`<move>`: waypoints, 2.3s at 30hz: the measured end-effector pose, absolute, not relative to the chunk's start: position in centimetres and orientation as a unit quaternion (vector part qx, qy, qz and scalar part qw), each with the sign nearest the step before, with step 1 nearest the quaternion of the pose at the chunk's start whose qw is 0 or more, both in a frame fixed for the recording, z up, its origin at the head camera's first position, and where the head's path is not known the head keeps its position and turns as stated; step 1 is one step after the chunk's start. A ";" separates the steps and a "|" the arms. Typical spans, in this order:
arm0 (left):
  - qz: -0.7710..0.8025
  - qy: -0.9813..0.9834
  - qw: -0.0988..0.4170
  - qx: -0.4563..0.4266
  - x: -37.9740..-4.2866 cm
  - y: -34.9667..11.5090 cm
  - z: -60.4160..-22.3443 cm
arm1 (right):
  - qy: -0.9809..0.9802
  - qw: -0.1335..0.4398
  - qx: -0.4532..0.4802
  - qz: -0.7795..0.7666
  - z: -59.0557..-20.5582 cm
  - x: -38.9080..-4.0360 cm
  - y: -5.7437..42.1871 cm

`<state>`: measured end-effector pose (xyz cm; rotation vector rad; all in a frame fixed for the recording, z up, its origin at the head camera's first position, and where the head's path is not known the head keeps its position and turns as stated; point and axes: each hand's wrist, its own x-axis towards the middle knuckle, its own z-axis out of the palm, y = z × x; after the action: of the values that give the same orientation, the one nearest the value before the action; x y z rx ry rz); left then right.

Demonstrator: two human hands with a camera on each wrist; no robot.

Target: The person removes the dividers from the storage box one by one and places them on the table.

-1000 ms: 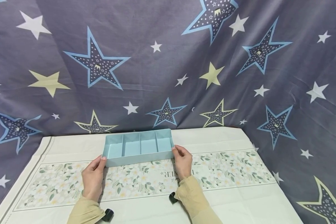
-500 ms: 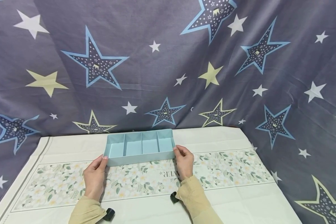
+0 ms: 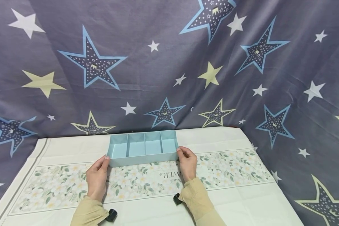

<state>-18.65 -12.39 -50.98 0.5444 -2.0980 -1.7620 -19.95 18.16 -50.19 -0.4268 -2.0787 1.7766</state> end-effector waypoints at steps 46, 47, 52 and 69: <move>-0.628 -0.746 0.126 0.183 -21.1 -13.1 -55.2 | -0.749 0.170 -0.156 0.621 -50.7 -20.1 19.0; -0.629 -0.745 0.127 0.181 -21.1 -13.2 -55.2 | -0.748 0.171 -0.154 0.622 -50.8 -20.2 19.0; -0.633 -0.742 0.128 0.180 -21.4 -13.3 -55.4 | -0.749 0.176 -0.149 0.621 -50.9 -20.4 19.1; -0.643 -0.737 0.114 0.174 -19.5 -11.8 -51.6 | -0.745 0.171 -0.160 0.625 -50.8 -20.0 19.4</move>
<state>-19.49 -11.79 -51.55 0.5116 -2.1600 -1.8865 -20.01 19.42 -50.79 -0.4556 -2.1151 1.7754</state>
